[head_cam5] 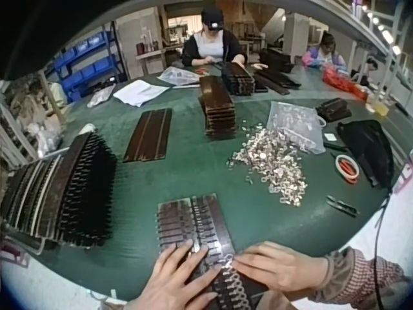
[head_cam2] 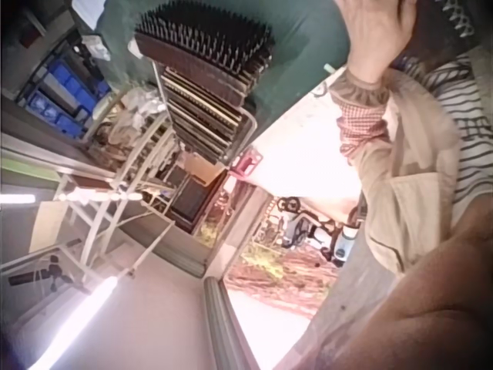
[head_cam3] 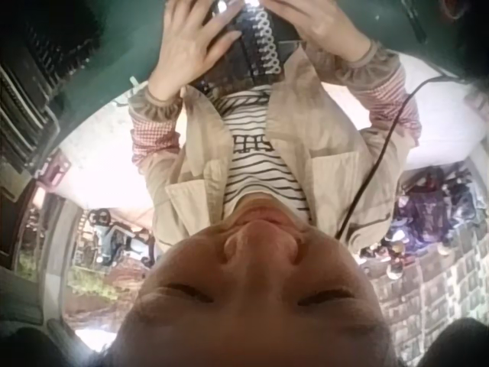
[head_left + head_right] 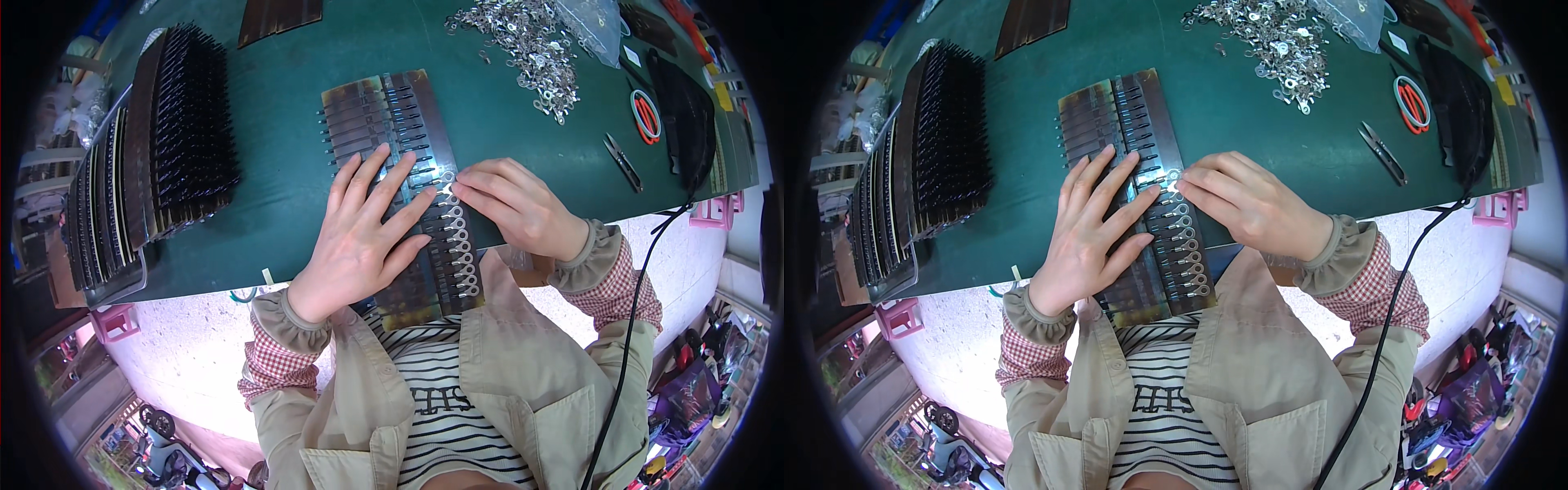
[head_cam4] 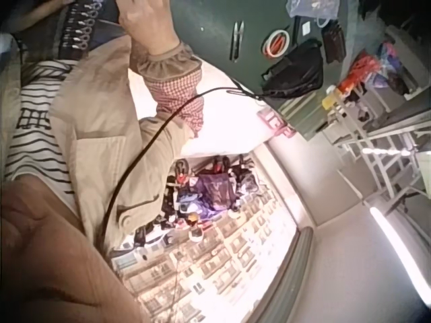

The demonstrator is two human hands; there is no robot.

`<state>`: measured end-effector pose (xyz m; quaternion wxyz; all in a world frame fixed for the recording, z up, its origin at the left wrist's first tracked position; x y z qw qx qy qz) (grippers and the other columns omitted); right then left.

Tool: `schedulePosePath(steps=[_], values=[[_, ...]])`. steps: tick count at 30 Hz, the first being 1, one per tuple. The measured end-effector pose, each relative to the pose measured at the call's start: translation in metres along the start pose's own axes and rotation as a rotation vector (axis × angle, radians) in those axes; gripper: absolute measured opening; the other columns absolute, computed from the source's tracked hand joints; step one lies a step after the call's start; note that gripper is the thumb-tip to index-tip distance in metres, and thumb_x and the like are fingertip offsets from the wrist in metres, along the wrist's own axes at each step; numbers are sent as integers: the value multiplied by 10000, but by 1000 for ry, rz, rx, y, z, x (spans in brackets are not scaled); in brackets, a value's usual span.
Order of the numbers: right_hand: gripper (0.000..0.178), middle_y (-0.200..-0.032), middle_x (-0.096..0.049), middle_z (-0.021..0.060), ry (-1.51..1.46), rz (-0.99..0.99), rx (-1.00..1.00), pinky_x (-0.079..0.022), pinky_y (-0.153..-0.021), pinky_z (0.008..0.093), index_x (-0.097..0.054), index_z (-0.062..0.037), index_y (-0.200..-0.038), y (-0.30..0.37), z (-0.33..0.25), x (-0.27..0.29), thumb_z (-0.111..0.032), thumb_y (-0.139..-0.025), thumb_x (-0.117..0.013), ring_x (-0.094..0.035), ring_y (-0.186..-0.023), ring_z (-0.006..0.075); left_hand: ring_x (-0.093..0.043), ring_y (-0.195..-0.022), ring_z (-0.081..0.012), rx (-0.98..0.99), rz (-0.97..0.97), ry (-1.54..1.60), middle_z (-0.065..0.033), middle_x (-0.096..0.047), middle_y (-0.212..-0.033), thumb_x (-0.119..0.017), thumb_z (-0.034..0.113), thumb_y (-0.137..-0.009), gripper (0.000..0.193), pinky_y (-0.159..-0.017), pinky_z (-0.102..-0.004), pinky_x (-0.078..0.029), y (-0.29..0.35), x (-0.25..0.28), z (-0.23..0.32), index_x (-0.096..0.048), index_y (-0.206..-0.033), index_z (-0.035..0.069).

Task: The person assembles small metal components onto a carrier strip by hand at a workbench.

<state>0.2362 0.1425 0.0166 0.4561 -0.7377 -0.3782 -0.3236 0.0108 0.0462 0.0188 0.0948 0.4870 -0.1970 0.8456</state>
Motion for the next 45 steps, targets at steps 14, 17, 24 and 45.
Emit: schedulePosePath(steps=[14, 17, 24, 45], values=[[143, -980, -632, 92, 271, 107, -375, -485, -889, 394, -678, -20, -1062, -10, 131, 39, -98, -944, -702, -611, -951, 288, -422, -1485, -407, 65, 154, 114, -206, -548, -1509, -735, 118, -913, 484, -1228, -580, -284, 2, -2, -9, -635, -1370, -4], [132, -953, -610, 92, 302, 103, -360, -478, -863, 388, -662, -13, -1012, -14, 124, 35, -117, -945, -710, -599, -931, 283, -425, -1476, -416, 29, 137, 87, -204, -543, -1508, -736, 110, -903, 451, -1222, -596, -287, 7, 0, -7, -663, -1341, 27], [126, -917, -594, 100, 309, 132, -328, -469, -861, 398, -651, -17, -970, -17, 125, 33, -121, -935, -711, -594, -917, 293, -426, -1459, -434, 4, 72, -55, -198, -522, -1513, -734, 88, -882, 397, -1208, -616, -298, 2, 0, -1, -710, -1278, 87], [96, -922, -594, 85, -51, -6, -329, -477, -833, 372, -650, -22, -934, -25, 67, 18, -55, -885, -725, -598, -891, 261, -449, -1473, -385, 34, 139, 50, -204, -547, -1512, -710, 84, -918, 500, -1225, -540, -317, 2, -1, -13, -606, -1393, -32]])
Point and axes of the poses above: each hand's wrist, its own y-axis away from the middle knuckle, its own x-axis out of the back of the hand, z = x × y, the point moved 2 cm from there along -y, towards the middle knuckle
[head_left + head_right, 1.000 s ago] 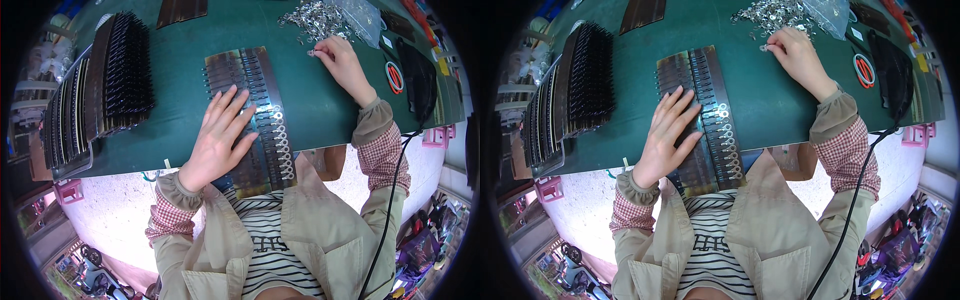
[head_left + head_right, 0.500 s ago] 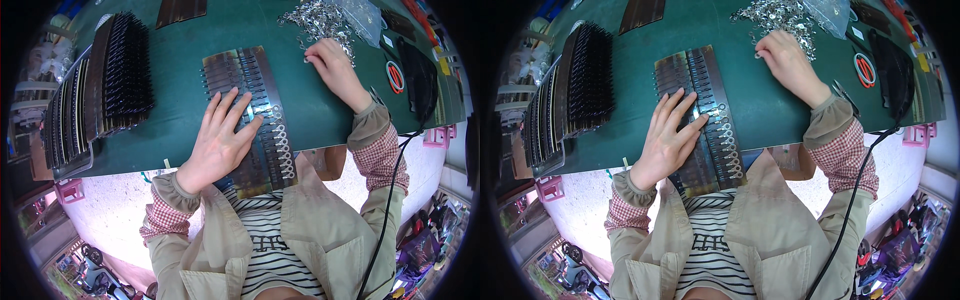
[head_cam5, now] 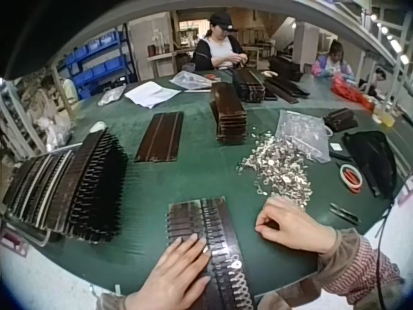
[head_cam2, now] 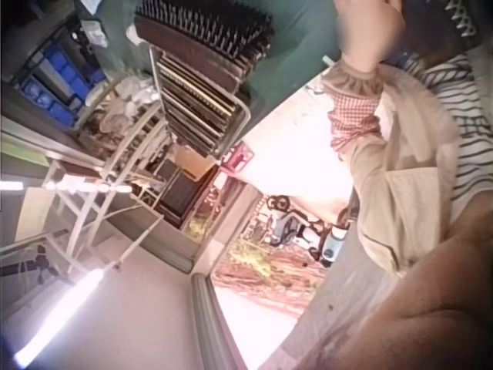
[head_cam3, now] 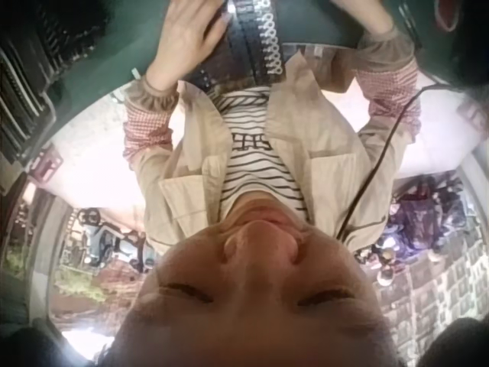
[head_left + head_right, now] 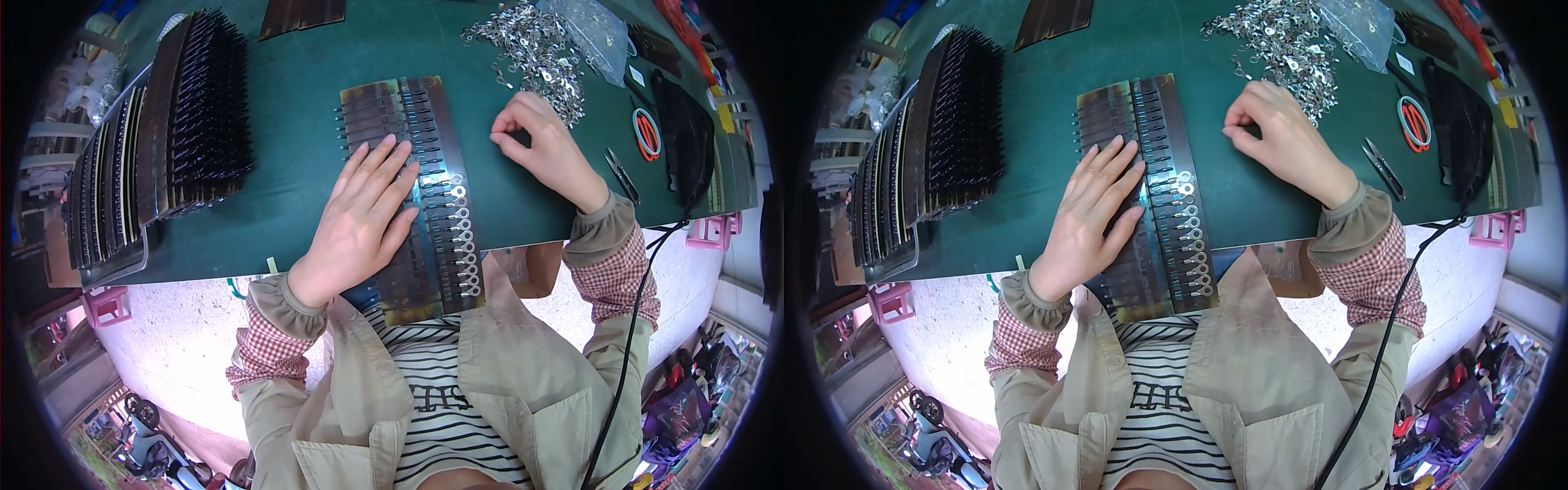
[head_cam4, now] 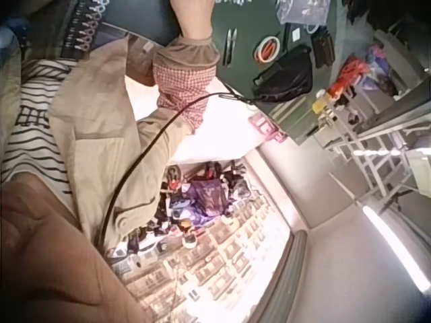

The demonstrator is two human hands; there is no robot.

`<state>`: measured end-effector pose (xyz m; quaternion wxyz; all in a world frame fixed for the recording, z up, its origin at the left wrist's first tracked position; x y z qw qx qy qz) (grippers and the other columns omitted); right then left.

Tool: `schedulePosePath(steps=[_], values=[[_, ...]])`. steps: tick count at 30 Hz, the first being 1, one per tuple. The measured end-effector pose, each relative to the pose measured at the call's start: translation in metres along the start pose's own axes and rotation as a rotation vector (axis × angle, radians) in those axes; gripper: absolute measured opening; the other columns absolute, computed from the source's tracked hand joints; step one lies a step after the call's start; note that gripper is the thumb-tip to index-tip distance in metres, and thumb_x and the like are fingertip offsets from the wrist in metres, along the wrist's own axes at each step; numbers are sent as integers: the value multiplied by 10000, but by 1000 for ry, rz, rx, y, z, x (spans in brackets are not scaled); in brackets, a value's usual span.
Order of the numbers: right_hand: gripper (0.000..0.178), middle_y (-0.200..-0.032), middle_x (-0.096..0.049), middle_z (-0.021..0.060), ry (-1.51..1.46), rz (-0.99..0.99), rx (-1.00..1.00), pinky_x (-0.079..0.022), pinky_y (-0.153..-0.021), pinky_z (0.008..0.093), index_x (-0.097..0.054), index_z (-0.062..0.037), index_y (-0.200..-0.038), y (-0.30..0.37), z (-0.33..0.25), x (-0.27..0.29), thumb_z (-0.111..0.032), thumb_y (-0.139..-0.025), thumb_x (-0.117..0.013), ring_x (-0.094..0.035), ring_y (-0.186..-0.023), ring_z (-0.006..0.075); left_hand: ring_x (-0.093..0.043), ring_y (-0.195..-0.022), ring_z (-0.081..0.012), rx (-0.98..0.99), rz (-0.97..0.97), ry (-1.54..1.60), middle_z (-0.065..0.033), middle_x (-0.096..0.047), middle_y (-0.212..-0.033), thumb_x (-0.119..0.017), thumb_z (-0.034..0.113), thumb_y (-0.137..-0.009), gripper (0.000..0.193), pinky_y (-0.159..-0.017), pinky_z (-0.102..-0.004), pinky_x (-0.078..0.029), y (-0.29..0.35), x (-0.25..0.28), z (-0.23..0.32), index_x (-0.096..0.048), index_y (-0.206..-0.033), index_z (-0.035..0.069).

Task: The person assembles small metal components onto a carrier strip by hand at a workbench.

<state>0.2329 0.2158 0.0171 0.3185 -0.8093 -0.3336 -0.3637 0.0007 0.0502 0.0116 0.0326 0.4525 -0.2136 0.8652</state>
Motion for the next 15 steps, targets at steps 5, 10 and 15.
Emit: schedulePosePath(steps=[5, 10, 15], values=[[100, -910, -592, 66, -156, -115, 103, -445, -854, 367, -636, -51, -897, -12, -25, -10, -97, -888, -725, -576, -887, 250, -448, -1472, -386, 7, -10, -17, -205, -545, -1514, -713, 88, -911, 506, -1224, -545, -317, -2, 1, 2, -608, -1392, -30], [111, -938, -592, 60, -138, -184, 222, -446, -846, 362, -636, -39, -921, -17, -31, -21, -50, -871, -735, -577, -931, 241, -450, -1470, -387, 11, -7, -1, -206, -541, -1517, -713, 94, -909, 506, -1222, -547, -317, -3, 0, 1, -612, -1390, -29], [115, -930, -596, 53, -152, -137, 229, -436, -847, 367, -640, -42, -919, -16, -33, -27, -52, -866, -740, -580, -922, 244, -451, -1469, -387, 12, -9, -11, -207, -538, -1519, -709, 97, -913, 510, -1222, -547, -317, -3, 1, 1, -606, -1397, -26]])
Point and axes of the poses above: each hand's wrist, its own y-axis away from the middle knuckle, its own x-axis out of the back of the hand, z = x × y, the point moved 2 cm from there along -y, towards the middle knuckle
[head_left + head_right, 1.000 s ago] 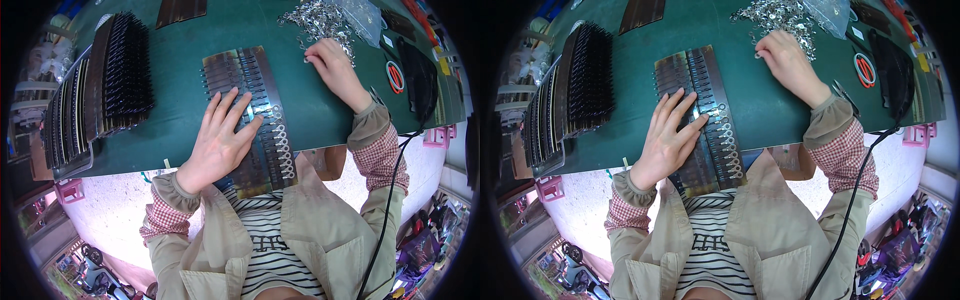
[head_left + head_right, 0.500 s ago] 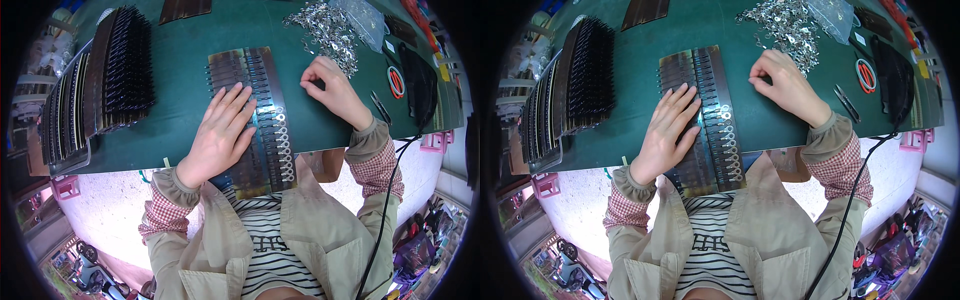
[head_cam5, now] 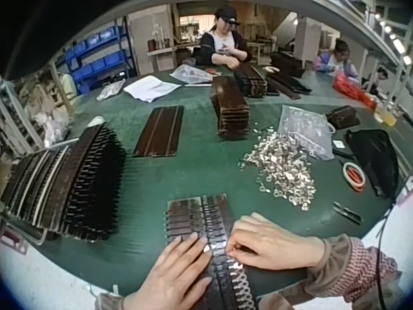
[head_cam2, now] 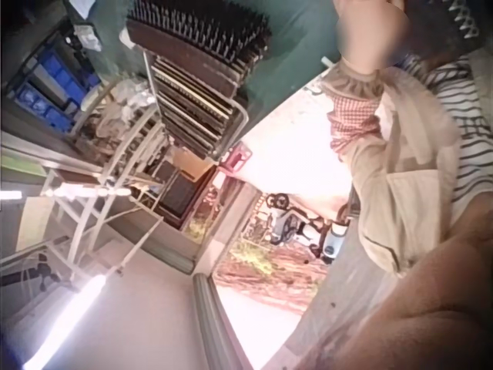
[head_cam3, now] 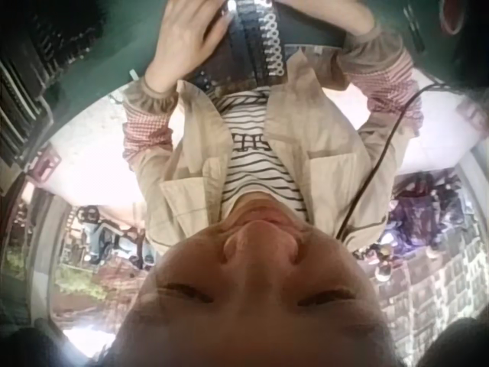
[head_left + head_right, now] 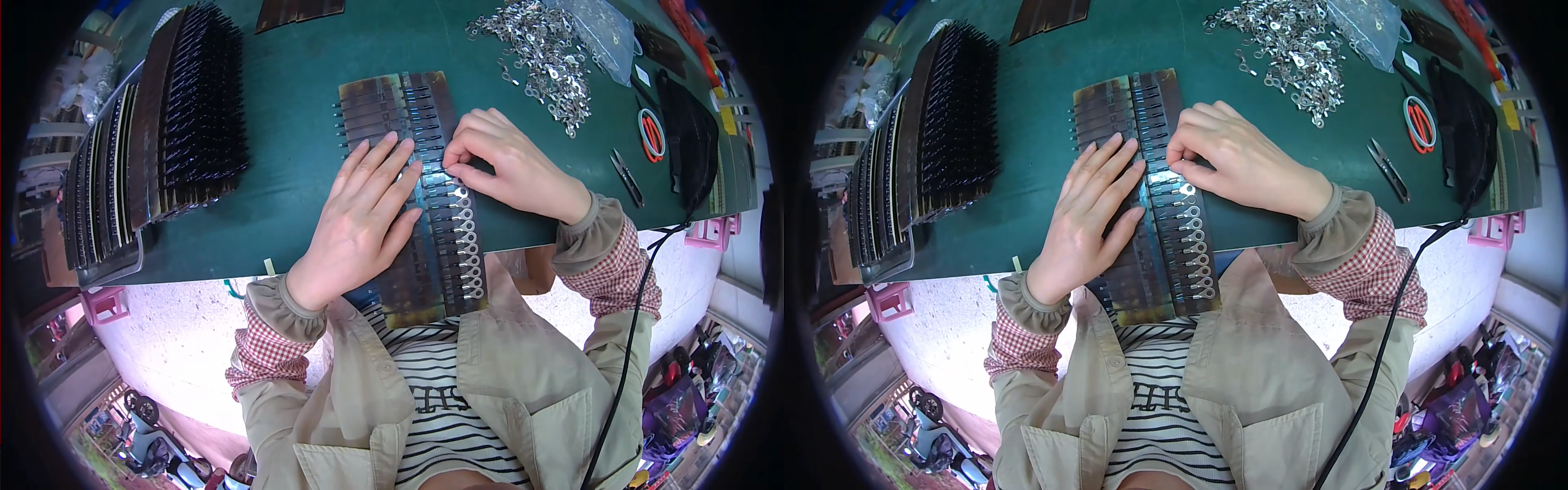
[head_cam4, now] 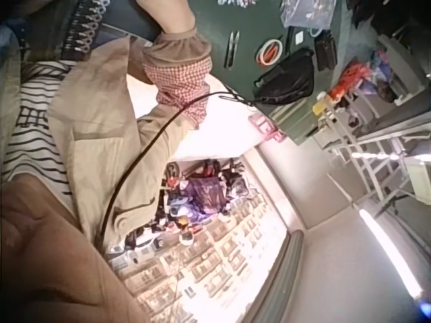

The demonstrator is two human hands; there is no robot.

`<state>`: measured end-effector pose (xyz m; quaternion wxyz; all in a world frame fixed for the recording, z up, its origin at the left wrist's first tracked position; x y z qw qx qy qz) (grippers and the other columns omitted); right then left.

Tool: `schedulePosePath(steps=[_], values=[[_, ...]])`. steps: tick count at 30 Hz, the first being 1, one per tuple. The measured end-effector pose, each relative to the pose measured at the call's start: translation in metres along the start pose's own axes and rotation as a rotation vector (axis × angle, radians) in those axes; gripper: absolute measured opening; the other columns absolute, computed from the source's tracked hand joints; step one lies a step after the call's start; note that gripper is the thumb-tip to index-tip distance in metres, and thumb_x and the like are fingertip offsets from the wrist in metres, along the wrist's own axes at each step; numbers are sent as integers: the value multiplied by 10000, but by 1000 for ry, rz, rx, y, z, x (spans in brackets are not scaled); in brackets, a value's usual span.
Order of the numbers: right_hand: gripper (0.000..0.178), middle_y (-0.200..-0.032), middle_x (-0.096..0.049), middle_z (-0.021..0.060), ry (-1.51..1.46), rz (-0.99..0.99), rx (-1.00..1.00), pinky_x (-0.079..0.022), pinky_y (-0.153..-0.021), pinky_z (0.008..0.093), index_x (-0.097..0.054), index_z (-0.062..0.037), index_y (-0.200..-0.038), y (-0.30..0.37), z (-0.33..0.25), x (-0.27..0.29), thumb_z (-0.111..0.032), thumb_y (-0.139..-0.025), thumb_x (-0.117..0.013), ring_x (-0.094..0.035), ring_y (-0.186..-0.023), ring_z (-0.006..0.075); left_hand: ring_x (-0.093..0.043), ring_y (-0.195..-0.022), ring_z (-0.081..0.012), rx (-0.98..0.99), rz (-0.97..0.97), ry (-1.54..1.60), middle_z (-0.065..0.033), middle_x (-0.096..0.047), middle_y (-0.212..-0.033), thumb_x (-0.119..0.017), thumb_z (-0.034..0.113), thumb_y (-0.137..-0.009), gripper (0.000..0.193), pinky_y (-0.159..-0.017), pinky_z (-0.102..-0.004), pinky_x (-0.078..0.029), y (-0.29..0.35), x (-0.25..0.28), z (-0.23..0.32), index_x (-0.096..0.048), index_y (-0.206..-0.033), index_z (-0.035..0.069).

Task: The person assembles small metal components onto a carrier strip by hand at a workbench.

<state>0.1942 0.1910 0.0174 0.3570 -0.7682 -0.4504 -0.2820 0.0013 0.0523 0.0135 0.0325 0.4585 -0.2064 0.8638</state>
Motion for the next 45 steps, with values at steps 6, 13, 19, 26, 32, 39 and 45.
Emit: schedulePosePath(steps=[6, 13, 19, 26, 32, 39, 45], values=[[115, -925, -603, 54, -7, 48, -3, -429, -830, 368, -645, -41, -908, 2, -1, -3, -63, -867, -750, -586, -898, 238, -449, -1471, -383, 1, 1, 6, -203, -542, -1515, -713, 96, -912, 514, -1222, -549, -315, 0, 1, 2, -603, -1399, -25], [152, -989, -644, 79, -7, 140, -7, -479, -852, 385, -693, -12, -1006, 20, -2, -5, -8, -856, -712, -617, -951, 268, -430, -1476, -397, -8, -14, 42, -214, -507, -1540, -733, 135, -911, 530, -1219, -568, -302, 3, 0, 1, -606, -1409, 4], [357, -1133, -663, 134, 147, 158, 91, -540, -857, 399, -709, 19, -1150, 39, -16, -4, 71, -799, -672, -647, -1019, 326, -377, -1490, -412, -15, -80, -6, -219, -434, -1591, -731, 219, -920, 550, -1222, -588, -266, -1, 1, 3, -608, -1431, 56], [329, -1079, -653, 125, 163, 178, 97, -542, -875, 383, -702, 41, -1074, 35, -13, -2, 52, -745, -686, -637, -1020, 304, -374, -1463, -438, -35, -135, -97, -233, -419, -1583, -725, 288, -926, 564, -1209, -594, -256, -9, -1, 2, -597, -1447, 111], [367, -1116, -660, 138, 182, 141, 123, -541, -875, 410, -708, 34, -1126, 35, -19, -1, 71, -763, -674, -647, -1012, 332, -369, -1467, -439, -48, -117, -104, -233, -416, -1585, -725, 275, -919, 569, -1209, -596, -261, -2, 2, 5, -597, -1447, 106], [371, -1168, -655, 134, 169, 192, 47, -507, -940, 434, -689, 1, -1201, 32, -9, 5, 39, -833, -671, -622, -1089, 336, -393, -1470, -445, -57, -8, 24, -236, -461, -1558, -749, 212, -902, 598, -1210, -597, -284, 7, 3, 1, -575, -1443, 27], [281, -1172, -655, 147, 500, 319, -135, -494, -935, 456, -679, -13, -1179, 6, 58, 29, -16, -898, -662, -605, -1068, 366, -390, -1500, -413, -13, 2, 35, -226, -490, -1550, -748, 166, -906, 611, -1245, -559, -266, -1, 2, -10, -540, -1446, -29]])
Point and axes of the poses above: each hand's wrist, its own y-axis away from the middle knuckle, its own x-axis out of the back of the hand, z = x × y, the point moved 2 cm from there along -y, towards the middle knuckle
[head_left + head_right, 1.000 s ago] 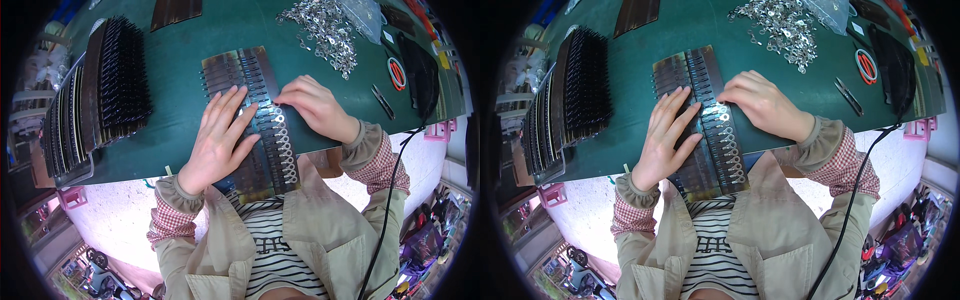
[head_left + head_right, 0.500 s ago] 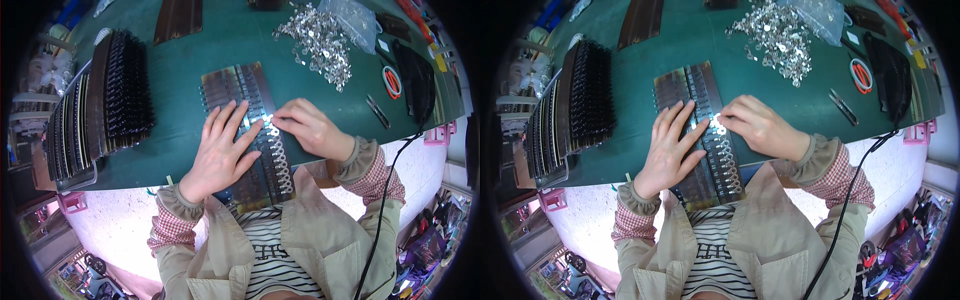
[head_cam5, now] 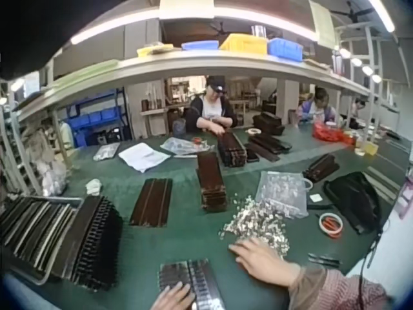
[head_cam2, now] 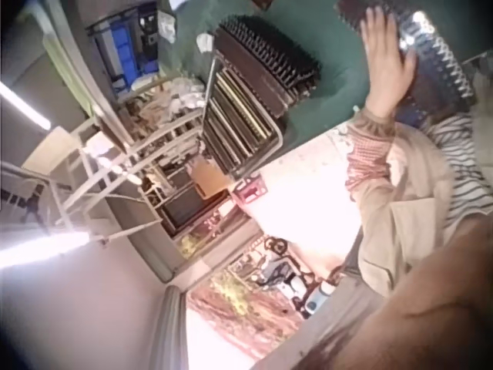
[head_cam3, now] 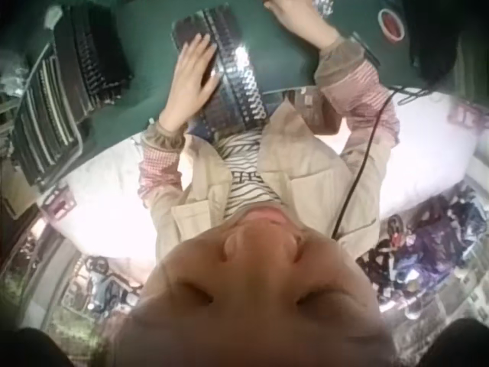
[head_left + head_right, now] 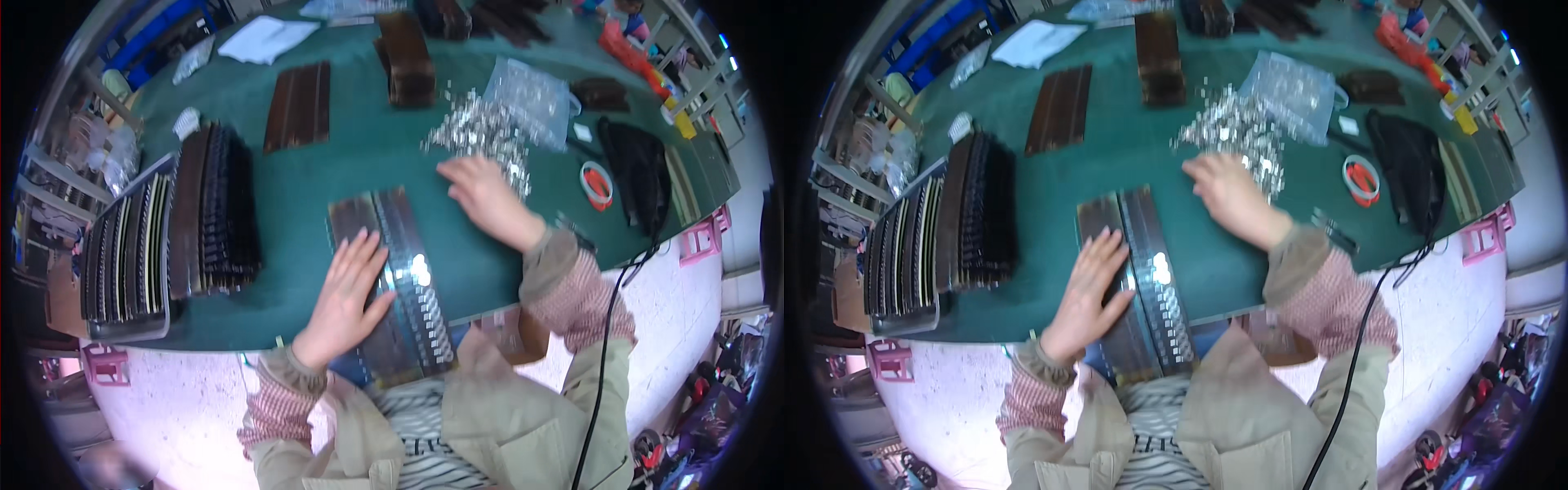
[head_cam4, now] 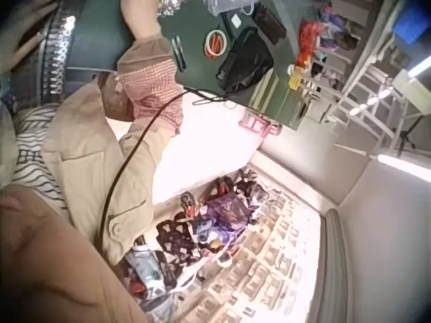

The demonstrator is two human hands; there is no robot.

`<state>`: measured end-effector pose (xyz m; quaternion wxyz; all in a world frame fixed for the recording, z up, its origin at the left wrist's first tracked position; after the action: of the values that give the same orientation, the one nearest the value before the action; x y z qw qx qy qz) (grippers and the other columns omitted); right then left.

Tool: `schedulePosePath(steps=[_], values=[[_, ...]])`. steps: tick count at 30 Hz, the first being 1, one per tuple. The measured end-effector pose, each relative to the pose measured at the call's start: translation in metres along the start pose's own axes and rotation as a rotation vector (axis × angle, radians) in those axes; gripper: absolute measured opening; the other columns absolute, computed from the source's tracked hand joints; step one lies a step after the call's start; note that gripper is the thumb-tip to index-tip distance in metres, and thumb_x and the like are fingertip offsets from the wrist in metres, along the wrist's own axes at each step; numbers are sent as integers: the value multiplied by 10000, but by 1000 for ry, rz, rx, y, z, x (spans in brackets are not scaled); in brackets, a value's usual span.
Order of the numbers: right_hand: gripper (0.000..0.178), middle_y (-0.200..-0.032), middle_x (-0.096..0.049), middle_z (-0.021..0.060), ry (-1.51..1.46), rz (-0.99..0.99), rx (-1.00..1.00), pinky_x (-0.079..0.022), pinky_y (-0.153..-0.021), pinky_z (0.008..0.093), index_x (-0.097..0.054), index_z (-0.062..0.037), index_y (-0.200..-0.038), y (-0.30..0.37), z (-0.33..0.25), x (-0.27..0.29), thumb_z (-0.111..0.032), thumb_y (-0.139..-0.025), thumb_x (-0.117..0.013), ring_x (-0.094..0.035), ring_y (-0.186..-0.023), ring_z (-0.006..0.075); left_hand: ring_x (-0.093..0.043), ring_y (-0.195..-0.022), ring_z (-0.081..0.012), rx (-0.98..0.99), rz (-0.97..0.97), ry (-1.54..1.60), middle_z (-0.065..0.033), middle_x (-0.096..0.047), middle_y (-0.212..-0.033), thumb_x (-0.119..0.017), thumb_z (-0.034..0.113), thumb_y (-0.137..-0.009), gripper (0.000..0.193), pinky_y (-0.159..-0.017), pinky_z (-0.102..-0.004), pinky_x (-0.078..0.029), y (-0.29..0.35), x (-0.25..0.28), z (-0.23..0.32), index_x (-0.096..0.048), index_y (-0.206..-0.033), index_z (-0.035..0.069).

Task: The person assembles small metal components onto a carrier strip by hand at a workbench.

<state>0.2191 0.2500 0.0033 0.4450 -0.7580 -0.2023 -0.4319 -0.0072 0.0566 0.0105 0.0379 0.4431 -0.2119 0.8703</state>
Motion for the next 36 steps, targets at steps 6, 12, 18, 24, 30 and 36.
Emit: schedulePosePath(steps=[6, 12, 18, 24, 30, 36], values=[[116, -966, -610, 120, -179, -51, -110, -498, -864, 426, -665, -17, -992, 6, 25, 10, -23, -879, -692, -605, -959, 325, -397, -1499, -395, 2, -9, -52, -213, -484, -1562, -750, 166, -900, 615, -1239, -551, -282, -3, -6, 3, -545, -1449, -21], [87, -932, -599, 123, -137, -77, 55, -473, -856, 402, -646, -8, -946, 3, 2, 16, 2, -865, -675, -599, -936, 321, -413, -1488, -390, 6, -13, -52, -210, -492, -1556, -760, 161, -886, 615, -1223, -550, -302, 1, -3, 6, -560, -1438, -20], [111, -948, -588, 112, -258, -122, 154, -468, -849, 402, -636, -10, -963, 6, -34, 7, 5, -863, -681, -581, -917, 310, -423, -1479, -393, -3, 1, -25, -206, -503, -1547, -771, 156, -874, 614, -1216, -557, -307, 1, -3, 6, -572, -1427, -21], [117, -983, -598, 119, -302, -149, 97, -491, -808, 384, -640, 3, -988, 2, -31, -3, 15, -882, -687, -591, -932, 301, -443, -1457, -395, -28, -2, -61, -223, -511, -1522, -778, 164, -873, 608, -1202, -550, -331, -1, -1, 6, -568, -1407, -37], [91, -940, -586, 109, -445, -191, 39, -490, -803, 388, -634, 1, -966, 13, -35, 8, 23, -889, -678, -589, -916, 294, -431, -1471, -394, 2, -5, -28, -214, -506, -1538, -774, 152, -874, 618, -1212, -562, -312, 1, -3, 8, -564, -1427, -26], [93, -890, -570, 93, -314, -188, -61, -461, -832, 393, -623, -17, -920, 17, -39, 14, -29, -884, -708, -577, -894, 284, -432, -1465, -398, -10, -11, -50, -228, -500, -1528, -773, 173, -882, 605, -1208, -553, -321, -1, -2, 9, -561, -1407, -40]])
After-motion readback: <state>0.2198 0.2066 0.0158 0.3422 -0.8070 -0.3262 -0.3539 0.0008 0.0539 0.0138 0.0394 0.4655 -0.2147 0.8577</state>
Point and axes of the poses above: each hand's wrist, its own y-axis away from the middle knuckle, its own x-axis out of the back of the hand, z = x × y, the point moved 2 cm from there along -y, towards the middle knuckle
